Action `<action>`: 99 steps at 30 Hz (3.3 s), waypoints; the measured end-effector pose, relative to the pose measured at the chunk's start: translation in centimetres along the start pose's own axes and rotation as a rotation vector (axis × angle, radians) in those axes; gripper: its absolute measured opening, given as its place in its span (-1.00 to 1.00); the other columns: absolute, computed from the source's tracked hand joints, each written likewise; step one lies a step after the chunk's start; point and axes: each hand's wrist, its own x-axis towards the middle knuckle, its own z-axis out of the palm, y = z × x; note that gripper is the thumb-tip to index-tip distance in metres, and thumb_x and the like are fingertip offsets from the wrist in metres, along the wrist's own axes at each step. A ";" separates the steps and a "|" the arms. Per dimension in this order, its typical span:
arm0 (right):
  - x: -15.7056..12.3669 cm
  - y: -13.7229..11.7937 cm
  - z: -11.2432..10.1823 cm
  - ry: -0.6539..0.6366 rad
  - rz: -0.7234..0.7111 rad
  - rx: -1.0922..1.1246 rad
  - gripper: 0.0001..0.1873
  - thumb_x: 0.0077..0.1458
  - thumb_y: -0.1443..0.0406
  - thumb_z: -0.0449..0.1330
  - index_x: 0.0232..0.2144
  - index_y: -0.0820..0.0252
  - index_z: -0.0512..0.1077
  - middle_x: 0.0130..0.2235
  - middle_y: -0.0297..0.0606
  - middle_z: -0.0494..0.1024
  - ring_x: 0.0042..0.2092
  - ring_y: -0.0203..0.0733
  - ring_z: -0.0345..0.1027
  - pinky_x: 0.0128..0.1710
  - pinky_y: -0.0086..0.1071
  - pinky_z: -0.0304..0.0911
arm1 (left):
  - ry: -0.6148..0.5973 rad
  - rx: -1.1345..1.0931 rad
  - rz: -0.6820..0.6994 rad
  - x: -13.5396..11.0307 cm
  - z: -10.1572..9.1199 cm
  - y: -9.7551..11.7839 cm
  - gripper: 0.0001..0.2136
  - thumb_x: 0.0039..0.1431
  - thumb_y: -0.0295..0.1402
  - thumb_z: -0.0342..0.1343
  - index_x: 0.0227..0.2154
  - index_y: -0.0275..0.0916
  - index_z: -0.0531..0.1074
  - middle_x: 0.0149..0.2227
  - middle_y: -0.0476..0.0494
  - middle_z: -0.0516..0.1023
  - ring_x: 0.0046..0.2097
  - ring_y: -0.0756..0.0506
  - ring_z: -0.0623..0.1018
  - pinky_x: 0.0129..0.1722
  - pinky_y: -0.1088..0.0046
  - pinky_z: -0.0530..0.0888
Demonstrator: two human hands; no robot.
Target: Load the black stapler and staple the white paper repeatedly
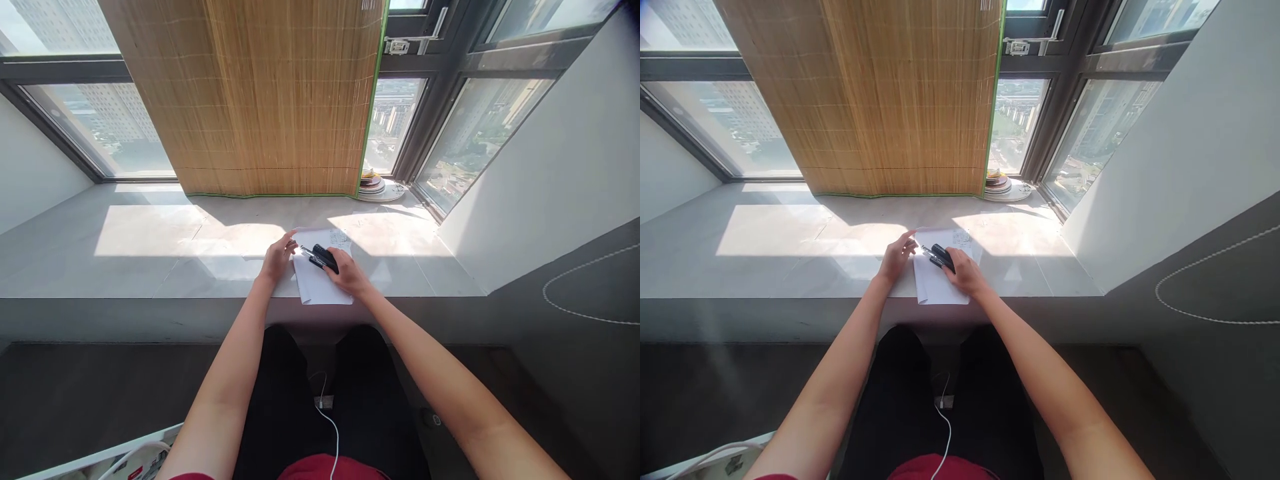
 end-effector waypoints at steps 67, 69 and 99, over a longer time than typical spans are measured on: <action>2.3 -0.1 -0.3 0.070 0.199 0.685 -0.52 0.02 0.19 0.50 0.03 0.07 0.69 0.00 -0.21 0.74 0.08 0.09 0.61 0.21 0.00 0.47 | -0.001 -0.133 0.150 0.5 -0.3 0.5 -0.78 0.17 -0.35 0.44 -0.13 -0.16 0.61 -0.23 -0.08 0.69 -0.23 -0.10 0.61 -0.10 0.30 0.54; 2.8 0.4 -0.1 0.084 0.262 0.662 -0.52 0.01 0.20 0.52 0.02 0.09 0.69 0.02 -0.18 0.74 0.12 0.12 0.61 0.28 0.04 0.43 | 0.135 -0.054 0.052 0.5 -0.4 0.6 -0.98 0.31 -0.38 0.28 -0.24 -0.17 0.56 -0.23 -0.09 0.66 -0.24 -0.09 0.58 -0.10 0.31 0.52; 5.3 14.7 -8.0 -0.042 0.217 -0.237 -0.35 0.37 0.14 0.07 0.41 0.27 0.37 0.52 0.05 0.26 0.54 0.11 0.11 0.53 0.02 0.10 | -0.083 0.750 -0.782 -3.1 -11.3 -7.0 -0.39 0.50 -0.10 -0.20 0.47 -0.23 0.28 0.59 -0.50 0.04 0.57 -0.67 -0.03 0.39 -0.60 -0.06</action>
